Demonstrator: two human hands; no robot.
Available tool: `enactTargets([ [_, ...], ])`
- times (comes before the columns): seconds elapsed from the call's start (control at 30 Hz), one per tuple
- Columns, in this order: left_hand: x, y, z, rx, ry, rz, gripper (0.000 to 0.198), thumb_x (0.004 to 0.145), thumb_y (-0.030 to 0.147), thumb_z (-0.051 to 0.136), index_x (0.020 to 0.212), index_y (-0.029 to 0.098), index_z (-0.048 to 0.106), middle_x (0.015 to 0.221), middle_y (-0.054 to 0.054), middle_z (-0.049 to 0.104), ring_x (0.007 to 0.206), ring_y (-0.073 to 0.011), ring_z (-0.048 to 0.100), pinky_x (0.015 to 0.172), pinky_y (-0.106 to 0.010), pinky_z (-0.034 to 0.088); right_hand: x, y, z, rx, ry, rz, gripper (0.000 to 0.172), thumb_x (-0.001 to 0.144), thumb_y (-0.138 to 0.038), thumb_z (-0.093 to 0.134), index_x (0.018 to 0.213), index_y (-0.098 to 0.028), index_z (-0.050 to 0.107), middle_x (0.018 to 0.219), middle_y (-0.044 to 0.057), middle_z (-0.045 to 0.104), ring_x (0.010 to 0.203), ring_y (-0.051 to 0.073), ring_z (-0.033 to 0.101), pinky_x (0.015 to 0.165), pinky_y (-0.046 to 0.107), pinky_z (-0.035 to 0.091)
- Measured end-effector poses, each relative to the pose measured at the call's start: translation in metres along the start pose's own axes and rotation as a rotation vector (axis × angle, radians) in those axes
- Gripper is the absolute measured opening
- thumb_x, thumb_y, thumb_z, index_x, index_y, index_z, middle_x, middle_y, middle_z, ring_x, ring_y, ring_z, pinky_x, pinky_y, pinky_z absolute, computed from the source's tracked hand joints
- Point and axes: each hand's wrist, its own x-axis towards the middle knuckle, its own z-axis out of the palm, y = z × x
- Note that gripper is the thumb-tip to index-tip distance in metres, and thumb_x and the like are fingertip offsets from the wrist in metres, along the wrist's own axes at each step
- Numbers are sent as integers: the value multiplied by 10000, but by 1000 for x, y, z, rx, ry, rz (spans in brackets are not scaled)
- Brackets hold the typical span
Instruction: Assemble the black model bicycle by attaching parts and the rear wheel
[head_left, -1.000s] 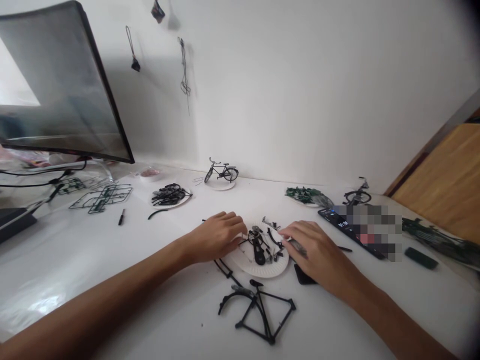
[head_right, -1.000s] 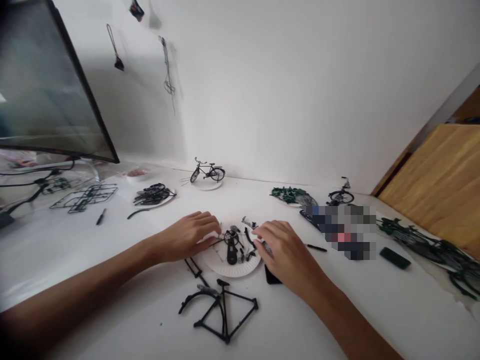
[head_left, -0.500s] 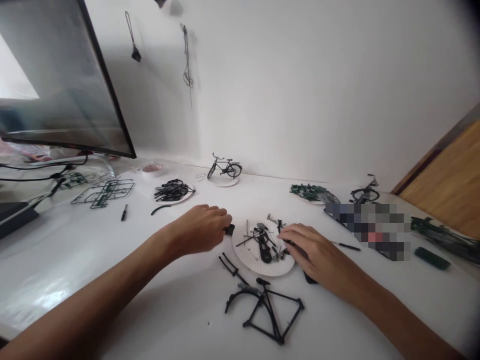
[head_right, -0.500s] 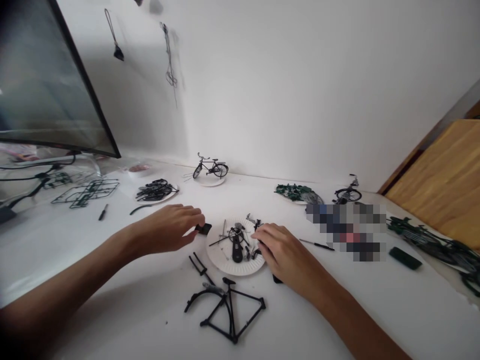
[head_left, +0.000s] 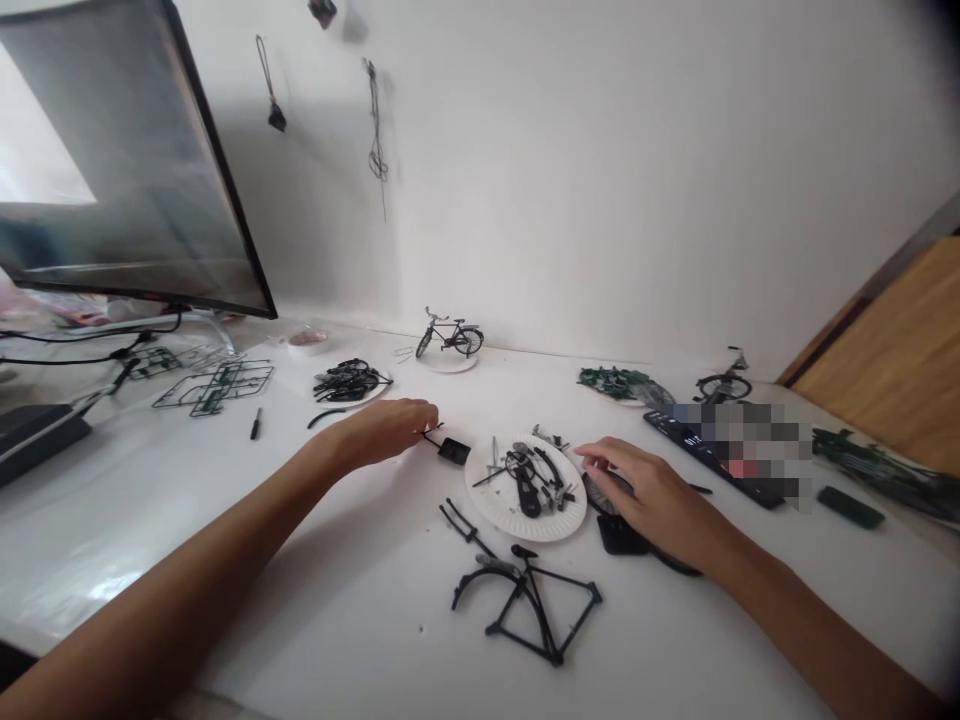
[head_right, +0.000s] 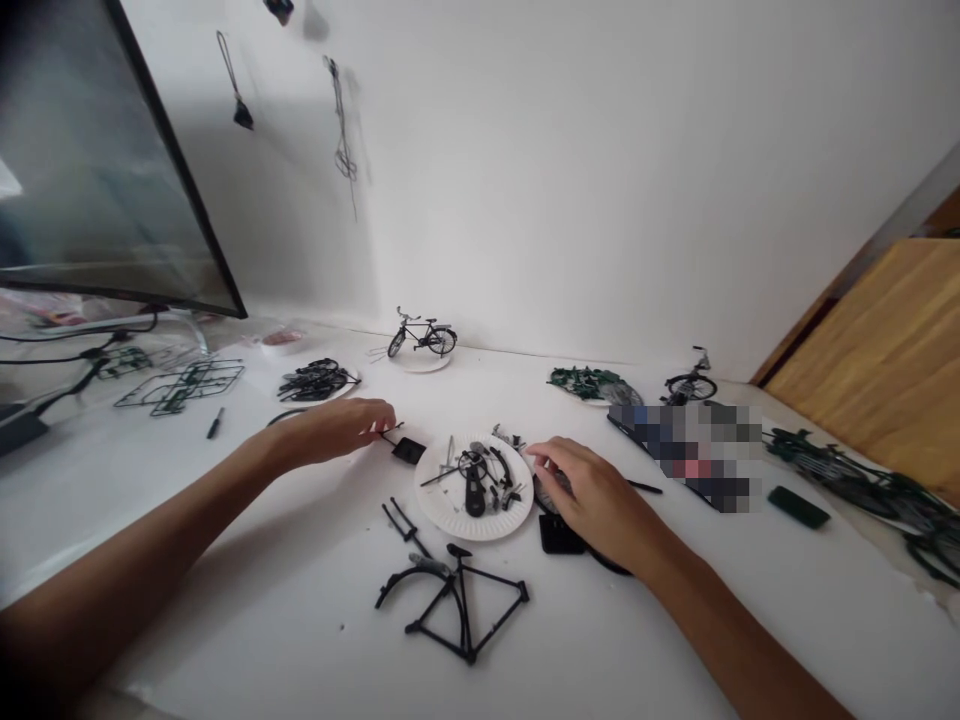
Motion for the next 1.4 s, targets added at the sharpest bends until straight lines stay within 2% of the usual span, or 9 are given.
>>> enactTargets([
  [0.23,-5,-6,-10,-79,158,-88,345,940,194,459,1271,140,537,949,-100,683,778,-177,630,658,-266,451,2,10,1,-12,44,-14,234,998,-301,443,1097,-235,645,1117,77,695,1030,236,655,904,376,519],
  [0.3,-2,-2,-14,-123,206,-83,308,961,208,451,1241,145,562,972,-104,682,798,-174,630,669,-268,465,3,12,0,-21,48,-11,235,994,-301,442,1084,-232,647,1098,78,700,1011,237,660,881,378,525],
  [0.43,6,18,-16,-233,275,-30,188,982,249,484,1027,166,646,1004,-78,681,806,-140,635,679,-245,502,4,9,-1,-36,60,-12,254,989,-304,426,1064,-235,659,1094,83,708,1011,246,665,871,392,537],
  [0.6,8,53,-4,-338,443,136,206,994,264,521,1063,161,686,1071,-89,706,883,-165,669,767,-298,549,3,0,1,-66,73,-41,259,1001,-294,421,1095,-226,652,1126,86,702,1053,249,645,930,418,517],
  [0.7,5,69,1,-278,446,245,255,1015,247,484,1123,142,690,1046,-109,731,914,-191,687,797,-333,557,4,-1,4,-84,65,-73,251,1001,-277,430,1106,-222,652,1110,79,705,1039,242,642,943,421,506],
  [0.83,1,78,-3,-321,392,377,275,1025,248,469,1138,144,697,1053,-121,722,924,-176,685,774,-307,563,5,2,7,-82,70,-92,260,990,-261,442,1115,-226,667,1100,72,713,1028,237,650,934,415,510],
  [1.0,0,82,-6,-382,390,429,253,1011,261,505,1071,147,723,985,-109,716,886,-169,676,749,-297,555,6,5,7,-83,66,-100,265,989,-269,438,1085,-219,680,1075,78,718,1006,240,653,931,432,506],
  [1.23,1,80,-4,-436,283,355,172,957,234,606,1056,139,710,944,-83,700,832,-153,649,715,-271,527,6,5,3,-69,-6,-99,212,988,-240,463,992,-211,673,993,67,703,951,226,628,870,394,503],
  [1.4,6,64,0,-569,344,183,131,896,259,692,966,152,721,863,-44,706,731,-125,639,671,-244,520,5,9,0,-99,-13,-91,190,973,-227,491,968,-215,680,970,60,701,940,227,626,860,390,499],
])
